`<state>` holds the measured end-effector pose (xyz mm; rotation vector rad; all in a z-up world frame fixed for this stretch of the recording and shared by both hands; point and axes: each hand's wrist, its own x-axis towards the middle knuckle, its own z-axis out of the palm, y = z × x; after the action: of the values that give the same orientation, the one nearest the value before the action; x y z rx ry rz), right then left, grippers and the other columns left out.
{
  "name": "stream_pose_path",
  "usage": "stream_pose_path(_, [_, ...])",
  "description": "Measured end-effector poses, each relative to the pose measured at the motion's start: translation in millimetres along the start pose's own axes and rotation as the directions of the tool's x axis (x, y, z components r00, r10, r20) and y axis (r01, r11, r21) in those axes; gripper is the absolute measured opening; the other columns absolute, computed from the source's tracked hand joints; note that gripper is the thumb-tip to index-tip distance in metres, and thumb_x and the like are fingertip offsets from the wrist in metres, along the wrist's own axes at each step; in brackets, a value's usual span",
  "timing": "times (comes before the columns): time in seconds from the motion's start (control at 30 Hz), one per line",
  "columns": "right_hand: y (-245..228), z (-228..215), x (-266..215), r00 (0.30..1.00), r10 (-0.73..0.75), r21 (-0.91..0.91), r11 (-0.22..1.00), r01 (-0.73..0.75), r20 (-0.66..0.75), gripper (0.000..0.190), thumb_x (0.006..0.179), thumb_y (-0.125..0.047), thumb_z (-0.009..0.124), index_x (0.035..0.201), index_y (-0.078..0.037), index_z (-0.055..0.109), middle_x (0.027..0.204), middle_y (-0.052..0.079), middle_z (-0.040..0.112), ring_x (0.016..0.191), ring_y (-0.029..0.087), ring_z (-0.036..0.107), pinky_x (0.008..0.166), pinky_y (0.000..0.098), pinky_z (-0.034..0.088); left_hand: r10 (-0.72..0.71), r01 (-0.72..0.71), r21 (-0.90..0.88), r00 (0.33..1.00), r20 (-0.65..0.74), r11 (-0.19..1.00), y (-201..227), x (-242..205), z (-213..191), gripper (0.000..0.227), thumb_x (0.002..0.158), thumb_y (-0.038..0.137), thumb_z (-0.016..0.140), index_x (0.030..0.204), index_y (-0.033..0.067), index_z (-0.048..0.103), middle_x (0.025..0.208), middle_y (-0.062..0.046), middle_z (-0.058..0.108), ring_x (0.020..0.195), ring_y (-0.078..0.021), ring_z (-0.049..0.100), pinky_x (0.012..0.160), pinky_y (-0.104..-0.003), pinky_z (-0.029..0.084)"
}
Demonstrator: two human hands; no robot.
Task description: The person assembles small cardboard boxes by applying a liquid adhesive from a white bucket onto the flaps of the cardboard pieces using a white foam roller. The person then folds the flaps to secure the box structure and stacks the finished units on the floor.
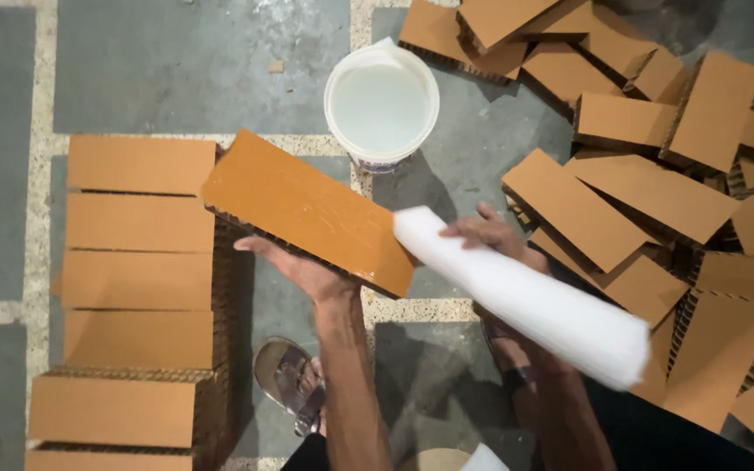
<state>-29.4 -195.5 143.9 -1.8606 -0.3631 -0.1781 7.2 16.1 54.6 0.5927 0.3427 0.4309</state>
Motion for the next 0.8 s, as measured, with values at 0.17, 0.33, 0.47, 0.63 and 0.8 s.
stream_pose_path(0.17, [7.7,-21.0,-14.8,0.994,0.101,0.222,0.969,-0.106,0.033,0.031,0.095,-0.005,0.071,0.12,-0.006,0.053,0.116,0.013,0.069,0.116,0.025,0.068,0.117,0.0448,0.048,0.023,-0.022,0.012,0.995,-0.094,1.0,5.3,2.7,4.9,0.098,0.092,0.082,0.022,0.149,0.0058,0.042,0.138,-0.011,0.053,0.121,-0.0266,0.055,0.11,-0.045,0.045])
stream_pose_path(0.33, [-1.3,-0.3,4.4,0.985,0.143,0.267,0.957,-0.112,-0.1,0.034,0.094,0.014,0.064,0.121,-0.001,0.05,0.118,0.016,0.068,0.118,0.023,0.066,0.108,0.0395,0.055,0.204,-0.201,0.139,0.979,-0.006,0.97,-2.8,-1.2,4.7,0.092,0.096,0.078,0.023,0.151,0.0064,0.038,0.145,-0.01,0.05,0.13,-0.026,0.053,0.121,-0.046,0.041])
stream_pose_path(0.47, [-16.2,0.4,-1.3,0.98,0.179,0.066,0.981,-0.185,0.091,0.03,0.093,0.014,0.064,0.117,-0.001,0.052,0.108,0.015,0.072,0.11,0.023,0.071,0.113,0.0408,0.05,0.518,-0.578,0.75,0.77,0.372,0.32,-7.3,1.4,-26.7,0.08,0.107,0.068,0.021,0.149,0.003,0.04,0.153,-0.014,0.048,0.138,-0.029,0.051,0.132,-0.054,0.012])
stream_pose_path(0.63, [-29.2,0.5,-3.9,0.961,0.277,0.265,0.927,-0.265,-0.007,0.022,0.096,0.007,0.065,0.114,-0.002,0.056,0.108,0.014,0.068,0.109,0.022,0.071,0.1,0.0371,0.063,0.543,-0.656,0.67,0.723,0.428,0.346,-25.4,10.4,-51.3,0.077,0.115,0.054,0.041,0.162,0.0085,0.0,0.165,-0.012,0.035,0.149,-0.0191,0.043,0.14,-0.044,0.001])
stream_pose_path(0.8, [-11.4,1.0,-1.0,0.986,0.084,-0.006,0.996,-0.084,0.145,0.024,0.096,0.007,0.067,0.116,-0.003,0.056,0.113,0.013,0.071,0.114,0.022,0.07,0.107,0.0381,0.059,0.561,-0.635,0.745,0.548,0.62,-0.205,-25.8,10.4,-51.9,0.075,0.106,0.045,0.049,0.163,0.0165,0.009,0.16,-0.012,0.04,0.149,-0.0275,0.044,0.137,-0.048,-0.002])
